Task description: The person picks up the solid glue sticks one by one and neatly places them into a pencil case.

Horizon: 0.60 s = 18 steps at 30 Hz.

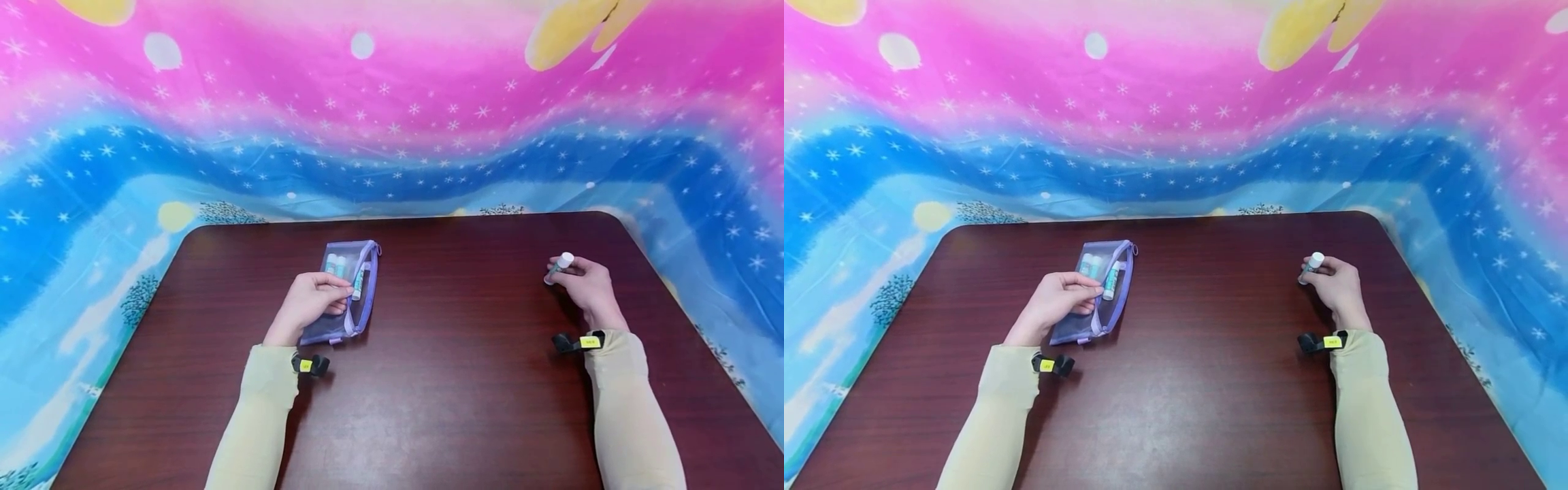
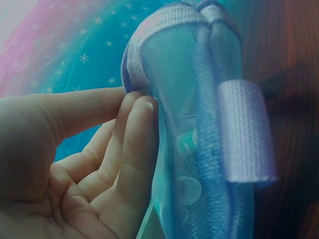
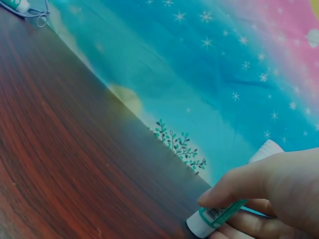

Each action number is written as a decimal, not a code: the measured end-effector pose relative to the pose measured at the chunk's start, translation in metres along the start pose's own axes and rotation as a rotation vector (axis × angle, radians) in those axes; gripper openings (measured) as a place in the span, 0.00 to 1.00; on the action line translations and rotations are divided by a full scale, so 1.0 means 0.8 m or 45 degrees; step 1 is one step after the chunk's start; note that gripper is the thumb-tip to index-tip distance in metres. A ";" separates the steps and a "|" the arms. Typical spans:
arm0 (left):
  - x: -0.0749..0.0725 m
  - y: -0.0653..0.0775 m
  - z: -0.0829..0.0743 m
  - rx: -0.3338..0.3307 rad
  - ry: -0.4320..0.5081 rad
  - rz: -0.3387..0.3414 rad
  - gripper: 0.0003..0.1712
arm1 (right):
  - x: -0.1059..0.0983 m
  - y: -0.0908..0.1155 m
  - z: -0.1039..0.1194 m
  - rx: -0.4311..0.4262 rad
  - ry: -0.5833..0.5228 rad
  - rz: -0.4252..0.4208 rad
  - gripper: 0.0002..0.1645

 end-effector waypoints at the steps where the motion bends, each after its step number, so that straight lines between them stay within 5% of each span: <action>1: 0.001 0.000 0.000 0.002 0.005 -0.001 0.13 | -0.001 0.000 -0.001 -0.009 -0.001 0.002 0.28; 18: 0.001 0.001 -0.001 0.014 0.019 0.004 0.15 | 0.011 -0.002 0.005 -0.014 0.027 -0.003 0.29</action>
Point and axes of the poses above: each hand's wrist, its own y-axis away from the middle knuckle, its own x-axis out of the palm, z = x × y, the point moved 1 cm from there along -y, towards the middle knuckle, and after that the axes turned 15 degrees about -y, right-handed, at the moved point
